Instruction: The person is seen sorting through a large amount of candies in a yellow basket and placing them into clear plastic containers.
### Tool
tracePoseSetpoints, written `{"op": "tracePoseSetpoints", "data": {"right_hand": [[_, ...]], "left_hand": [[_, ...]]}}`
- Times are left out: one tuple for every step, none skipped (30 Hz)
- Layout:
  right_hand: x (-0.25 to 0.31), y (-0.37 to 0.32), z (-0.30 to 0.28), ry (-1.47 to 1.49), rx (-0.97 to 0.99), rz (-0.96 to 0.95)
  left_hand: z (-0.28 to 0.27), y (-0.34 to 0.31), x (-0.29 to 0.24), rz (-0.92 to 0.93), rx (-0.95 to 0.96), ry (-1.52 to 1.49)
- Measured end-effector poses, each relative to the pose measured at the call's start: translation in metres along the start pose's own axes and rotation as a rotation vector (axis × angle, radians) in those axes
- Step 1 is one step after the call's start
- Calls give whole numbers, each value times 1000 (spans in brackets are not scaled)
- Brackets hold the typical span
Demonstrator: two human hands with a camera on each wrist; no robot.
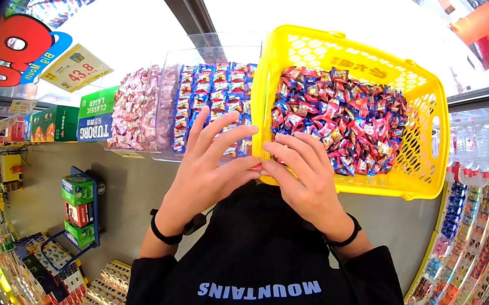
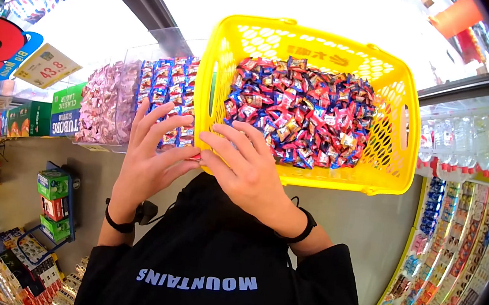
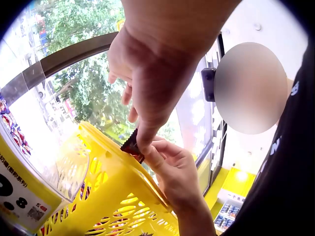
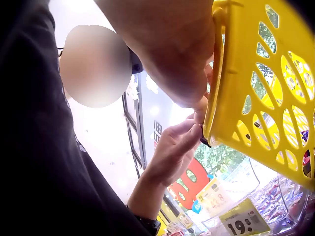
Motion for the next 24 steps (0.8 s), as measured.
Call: {"op": "tracePoseSetpoints", "data": {"right_hand": [[1,1,1,-6,8,4],[1,2,1,-14,15,7],[1,3,2,-23,21,12],[1,4,2,-30,25,16],[1,5,2,-37,30,23],[2,4,2,-41,38,32],[3,3,2,-37,44,38],[2,2,2,-32,50,40],[2,3,2,-27,52,39],[1,3,3,-23,55,35],[1,3,3,-18,57,33],[1,3,3,-12,59,33],[2,5,1,4,51,63],[3,9,-1,19,47,89],[3,11,-2,34,47,110],[3,12,-2,24,43,123],[4,12,0,18,39,136],[3,11,1,15,32,149],[3,12,2,-3,39,146],[3,11,3,-17,45,145],[3,11,5,-30,50,143],[3,12,6,-26,53,148],[3,12,6,-23,56,155],[3,11,6,-22,61,164]], "left_hand": [[0,0,3,9,3,-11],[2,-1,5,12,1,-22],[3,-1,8,18,0,-33],[4,0,11,26,1,-44],[4,3,13,33,7,-48],[3,4,13,35,13,-55],[3,5,12,34,18,-61],[4,5,12,37,28,-67],[4,6,13,42,35,-69],[3,6,14,46,42,-69],[2,7,15,60,45,-62],[-1,8,16,75,50,-55],[-3,9,18,89,55,-51],[-8,8,24,81,10,8],[-16,6,35,68,-40,68],[-23,2,45,53,-90,130],[-27,-2,58,-16,-66,115],[-29,-8,72,-85,-42,104],[-29,-13,85,-155,-17,95],[-22,-20,94,-154,46,112],[-9,-31,106,-154,108,129],[3,-41,116,-153,171,146],[14,-49,121,-186,260,109],[20,-53,125,-218,306,83]]}}
Point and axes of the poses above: each hand's wrist, its own y-axis towards the middle knuckle, its own z-axis out of the palm, x = y × z, the point moved 3 cm from there along y, towards the middle knuckle, and after that the axes turned 2 degrees about -y, right-handed, at the moved point
